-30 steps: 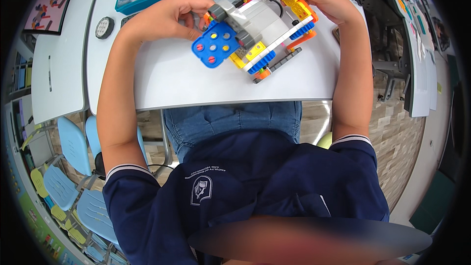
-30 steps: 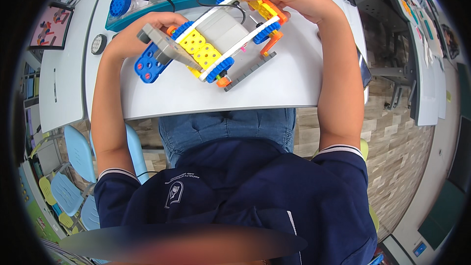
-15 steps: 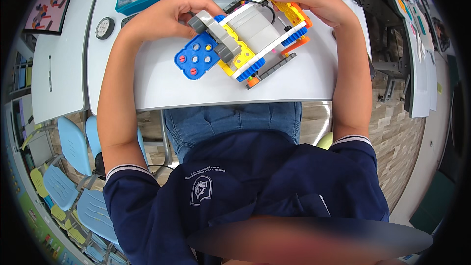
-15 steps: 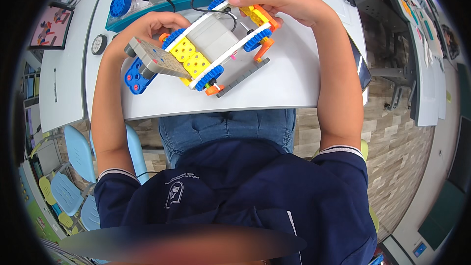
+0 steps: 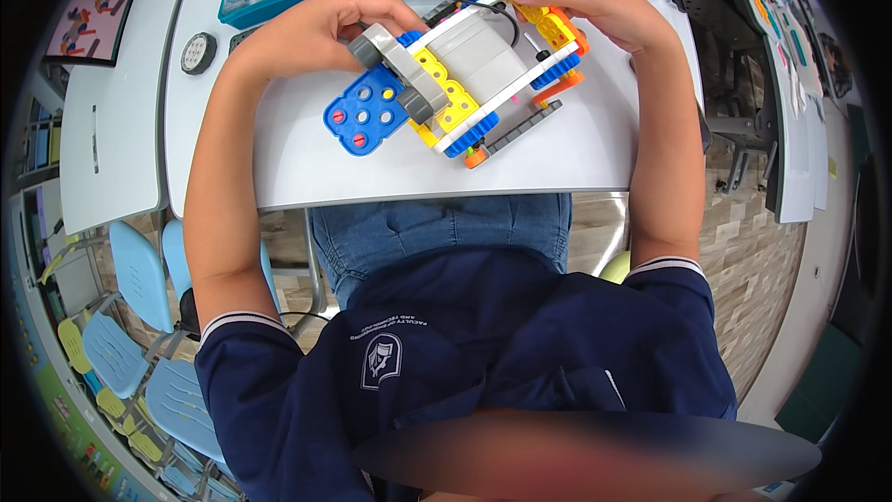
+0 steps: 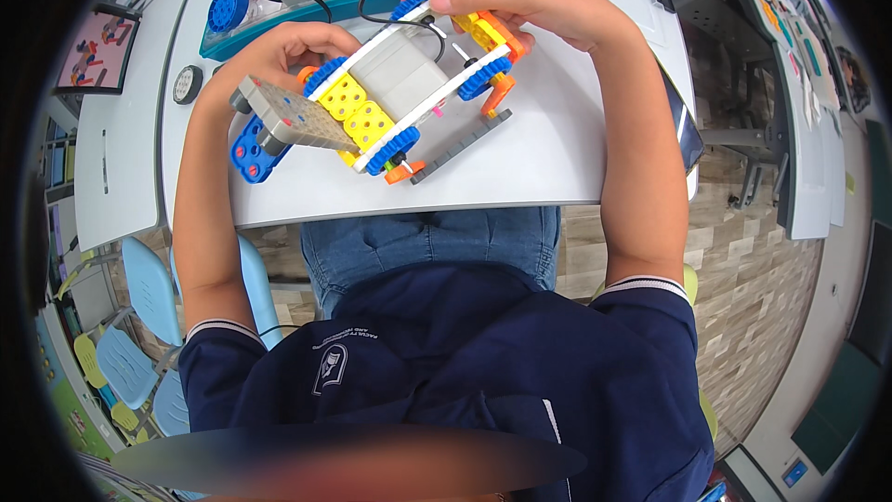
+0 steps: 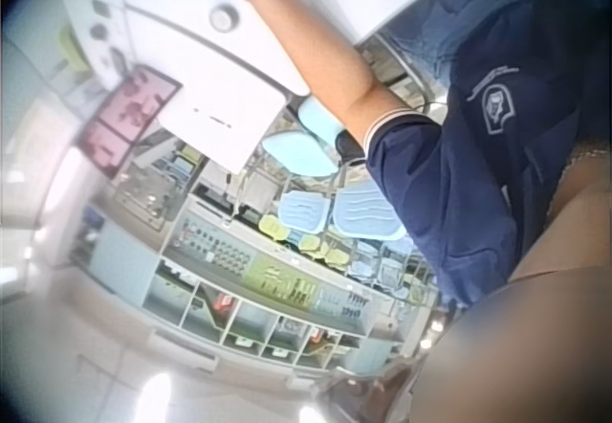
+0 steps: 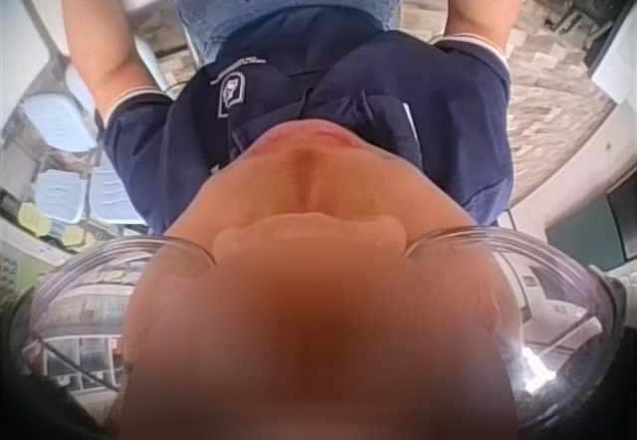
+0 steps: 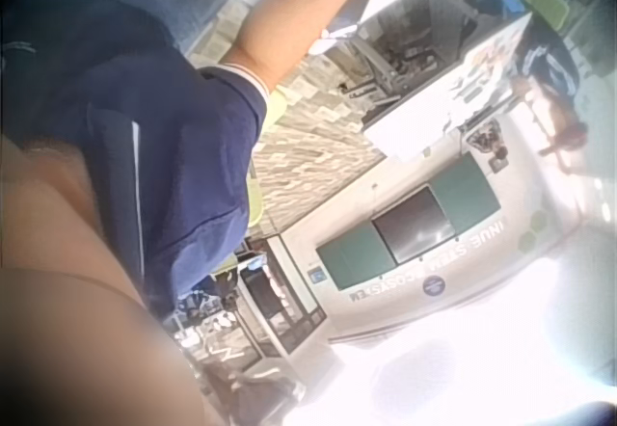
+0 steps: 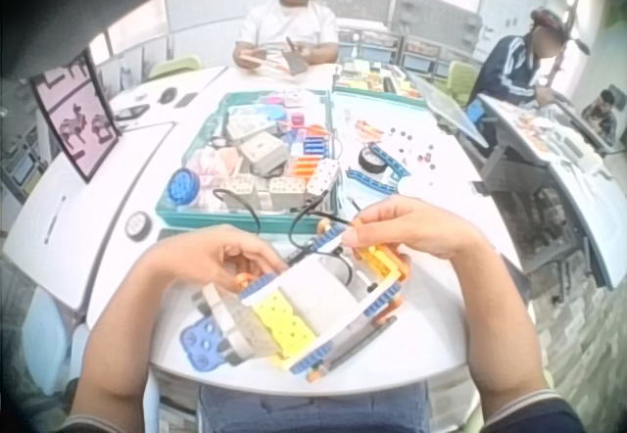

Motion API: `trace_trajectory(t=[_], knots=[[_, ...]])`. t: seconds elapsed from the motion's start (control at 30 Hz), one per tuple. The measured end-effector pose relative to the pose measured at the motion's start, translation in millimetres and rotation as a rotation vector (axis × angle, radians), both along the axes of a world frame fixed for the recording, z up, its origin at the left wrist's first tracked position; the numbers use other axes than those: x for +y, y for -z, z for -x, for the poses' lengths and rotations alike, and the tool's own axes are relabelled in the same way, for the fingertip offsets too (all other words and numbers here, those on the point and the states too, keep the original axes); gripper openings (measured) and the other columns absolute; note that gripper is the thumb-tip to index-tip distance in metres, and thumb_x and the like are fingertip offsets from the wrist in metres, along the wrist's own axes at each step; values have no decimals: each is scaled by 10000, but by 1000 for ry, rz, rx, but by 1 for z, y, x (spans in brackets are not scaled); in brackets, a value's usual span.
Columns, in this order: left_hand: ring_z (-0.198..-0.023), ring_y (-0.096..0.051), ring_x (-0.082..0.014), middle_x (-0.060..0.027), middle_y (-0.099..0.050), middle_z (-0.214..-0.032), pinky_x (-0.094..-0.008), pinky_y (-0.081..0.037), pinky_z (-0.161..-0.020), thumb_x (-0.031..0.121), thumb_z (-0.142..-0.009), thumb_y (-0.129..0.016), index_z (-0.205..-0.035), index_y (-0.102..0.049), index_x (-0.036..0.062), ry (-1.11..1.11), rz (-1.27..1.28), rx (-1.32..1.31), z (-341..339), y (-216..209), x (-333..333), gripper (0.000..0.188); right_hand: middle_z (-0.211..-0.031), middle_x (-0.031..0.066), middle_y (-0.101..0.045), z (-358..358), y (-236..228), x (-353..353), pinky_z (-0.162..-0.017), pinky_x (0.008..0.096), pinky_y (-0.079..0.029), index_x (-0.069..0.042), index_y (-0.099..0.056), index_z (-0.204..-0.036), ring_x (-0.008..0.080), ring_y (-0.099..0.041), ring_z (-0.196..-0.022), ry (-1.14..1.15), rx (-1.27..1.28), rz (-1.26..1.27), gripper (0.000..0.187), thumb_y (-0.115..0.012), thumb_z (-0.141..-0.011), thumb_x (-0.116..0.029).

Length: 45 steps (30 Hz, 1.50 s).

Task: The person assembles a small educational robot from colorful plastic parts on a white table. They connect beams, gears, and a control unit, then rotate the assembled robot to inspect it from multiple angles.

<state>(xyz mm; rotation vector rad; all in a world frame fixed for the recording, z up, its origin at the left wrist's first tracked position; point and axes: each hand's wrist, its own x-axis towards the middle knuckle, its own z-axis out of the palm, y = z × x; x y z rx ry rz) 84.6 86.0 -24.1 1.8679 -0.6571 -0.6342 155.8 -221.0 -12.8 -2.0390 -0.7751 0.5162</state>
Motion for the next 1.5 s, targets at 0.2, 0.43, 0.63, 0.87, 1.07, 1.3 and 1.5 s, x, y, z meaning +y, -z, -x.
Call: trace_trajectory(t=[0.2,0.43,0.63,0.87,1.07,1.3,1.5], knots=[[-1030,-649,-110,-57,-690,-1148,-264,-507,-935,62,-666,-828,-1208,-638,60,-18,-130,-38,-3,4,1,574,-947,74,-691,1,-6,-8,-858,227,-429,-69,-734,-1046,162,-627,-922,59,7,106,556,-674,-806,-567],[-1031,-645,-98,-45,-692,-1150,-266,-496,-950,104,-660,-849,-1186,-643,71,-6,-155,-56,-3,2,5,566,-927,53,-691,-2,-11,-10,-871,229,-419,-74,-738,-1014,143,-617,-910,12,51,105,515,-655,-830,-548],[-938,-638,-105,-32,-687,-1124,-249,-509,-842,42,-663,-738,-1193,-659,86,-24,-62,-74,-1,6,1,538,-685,26,-599,2,-2,4,-655,210,-389,-62,-746,-867,95,-561,-624,1,-54,-23,531,-679,-795,-584],[-960,-627,-118,0,-685,-1106,-248,-509,-832,53,-634,-757,-1167,-681,96,23,27,-29,-3,5,1,540,-823,34,-662,3,-7,2,-846,217,-417,-74,-729,-904,125,-618,-847,-85,88,95,484,-635,-855,-546],[-955,-628,-117,-4,-690,-1092,-244,-502,-833,75,-597,-794,-1155,-692,105,-11,-5,-9,-2,5,0,568,-506,-13,-493,5,-1,7,-461,197,-364,-46,-716,-804,73,-506,-441,-58,-9,-24,519,-674,-823,-563],[-1015,-632,-154,-18,-676,-1137,-296,-499,-949,-53,-600,-693,-1180,-669,81,35,23,-37,-2,3,1,596,-440,-22,-457,2,4,3,-377,183,-335,-34,-722,-796,62,-487,-364,-39,-40,-72,530,-696,-805,-563],[-916,-634,-118,-34,-678,-1132,-265,-527,-835,-80,-649,-641,-1190,-663,78,-13,-32,-99,-1,6,1,564,-525,-21,-526,7,-15,7,-407,184,-342,-37,-731,-837,50,-491,-414,1,84,-17,455,-686,-837,-490]])
